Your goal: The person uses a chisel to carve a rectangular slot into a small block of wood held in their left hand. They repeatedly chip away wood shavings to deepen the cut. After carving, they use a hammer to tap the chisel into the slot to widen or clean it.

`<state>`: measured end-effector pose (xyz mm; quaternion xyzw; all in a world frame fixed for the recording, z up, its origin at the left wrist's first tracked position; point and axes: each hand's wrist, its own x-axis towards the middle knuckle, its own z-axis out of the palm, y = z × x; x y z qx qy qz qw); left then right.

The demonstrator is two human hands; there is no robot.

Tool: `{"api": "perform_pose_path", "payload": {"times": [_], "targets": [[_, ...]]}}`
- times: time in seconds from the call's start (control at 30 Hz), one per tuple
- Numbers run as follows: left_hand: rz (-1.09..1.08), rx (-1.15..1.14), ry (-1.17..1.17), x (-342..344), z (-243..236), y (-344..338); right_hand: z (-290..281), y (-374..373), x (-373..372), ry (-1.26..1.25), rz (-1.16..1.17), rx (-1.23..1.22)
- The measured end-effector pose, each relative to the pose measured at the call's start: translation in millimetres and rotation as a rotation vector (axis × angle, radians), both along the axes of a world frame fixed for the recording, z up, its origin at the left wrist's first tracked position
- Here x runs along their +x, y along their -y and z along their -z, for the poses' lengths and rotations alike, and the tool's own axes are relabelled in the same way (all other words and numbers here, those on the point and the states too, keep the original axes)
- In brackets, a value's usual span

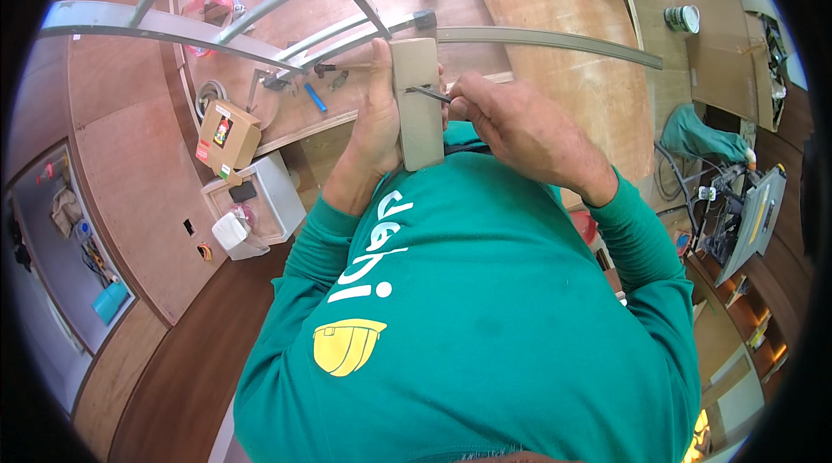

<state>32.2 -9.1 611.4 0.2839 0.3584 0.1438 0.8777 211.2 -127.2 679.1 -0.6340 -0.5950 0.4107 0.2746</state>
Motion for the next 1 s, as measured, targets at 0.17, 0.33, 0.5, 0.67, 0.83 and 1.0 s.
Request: {"api": "perform_pose_path", "payload": {"times": [0.17, 0.33, 0.5, 0.67, 0.83, 1.0], "targets": [[0.035, 0.02, -0.077, 1.5, 0.5, 5.9, 2.8, 3.0, -0.9, 0.057, -0.019, -0.028], [0.049, 0.002, -0.079, 2.2, -0.7, 8.0, 7.3, 3.8, -1.5, 0.071, -0.037, -0.023], [0.027, 0.022, -0.111, -0.2, -4.4, 11.7, 12.5, 7.2, -7.5, 0.13, -0.069, 0.037], [-0.044, 0.081, -0.117, -3.5, -8.6, 17.7, 10.8, 10.8, -19.9, 0.135, -0.033, 0.0], [-0.133, 0.156, -0.139, -1.2, -7.9, 22.1, 11.0, 13.8, -34.2, 0.209, 0.02, 0.002], [-0.083, 0.084, -0.088, -3.4, -3.9, 20.2, 17.6, 10.3, -27.1, 0.112, 0.0, -0.049]]}}
